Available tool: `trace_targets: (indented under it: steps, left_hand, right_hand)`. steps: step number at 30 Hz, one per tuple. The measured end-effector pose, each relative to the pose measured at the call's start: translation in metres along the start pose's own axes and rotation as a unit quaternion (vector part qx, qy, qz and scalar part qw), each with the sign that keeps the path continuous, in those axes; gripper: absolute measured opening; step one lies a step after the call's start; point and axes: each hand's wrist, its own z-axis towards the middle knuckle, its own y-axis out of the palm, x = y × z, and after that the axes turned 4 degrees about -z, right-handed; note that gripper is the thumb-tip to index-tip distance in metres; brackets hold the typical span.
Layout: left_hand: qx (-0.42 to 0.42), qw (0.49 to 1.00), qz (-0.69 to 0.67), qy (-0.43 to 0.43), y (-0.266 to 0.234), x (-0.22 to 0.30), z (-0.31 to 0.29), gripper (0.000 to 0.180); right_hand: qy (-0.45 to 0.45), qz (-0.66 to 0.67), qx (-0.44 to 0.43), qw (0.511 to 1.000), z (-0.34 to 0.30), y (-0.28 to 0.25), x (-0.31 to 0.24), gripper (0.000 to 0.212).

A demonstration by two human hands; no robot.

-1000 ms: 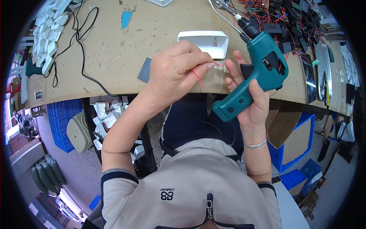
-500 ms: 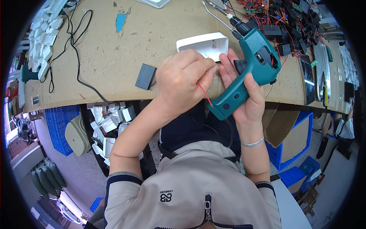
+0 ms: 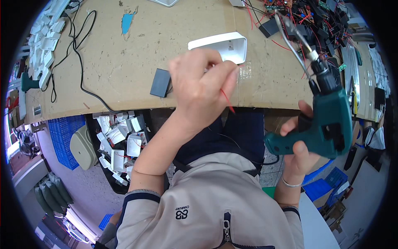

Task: Soldering wires to electronic components within a plastic housing at a workbench.

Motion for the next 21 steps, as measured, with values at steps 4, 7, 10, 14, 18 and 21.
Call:
trace_targets:
  steps: [4,7,10,14,18,21]
  left_hand:
    - [0.034,0.990,0.136,0.005,-0.005,0.000,0.012,0.009]
    - [0.024,0.989,0.147,-0.008,-0.001,-0.002,0.015,0.007]
    - [0.013,0.988,0.149,-0.024,0.005,-0.006,0.015,0.007]
    - [0.021,0.986,0.165,-0.031,0.012,-0.008,0.015,0.006]
    - [0.020,0.984,0.175,-0.025,0.018,-0.010,0.014,0.006]
    - [0.031,0.984,0.173,-0.016,0.021,-0.011,0.014,0.006]
  right_hand:
    - [0.021,-0.069,0.014,0.997,-0.019,-0.011,-0.008,0.083]
    - [0.047,-0.092,0.002,0.995,-0.031,-0.019,-0.011,0.078]
    - [0.057,-0.110,-0.052,0.991,-0.040,-0.027,-0.007,0.070]
    - [0.090,-0.120,-0.066,0.986,-0.043,-0.028,-0.003,0.069]
    - [0.084,-0.111,-0.102,0.985,-0.041,-0.030,0.004,0.067]
    - [0.082,-0.114,-0.117,0.983,-0.038,-0.030,0.007,0.067]
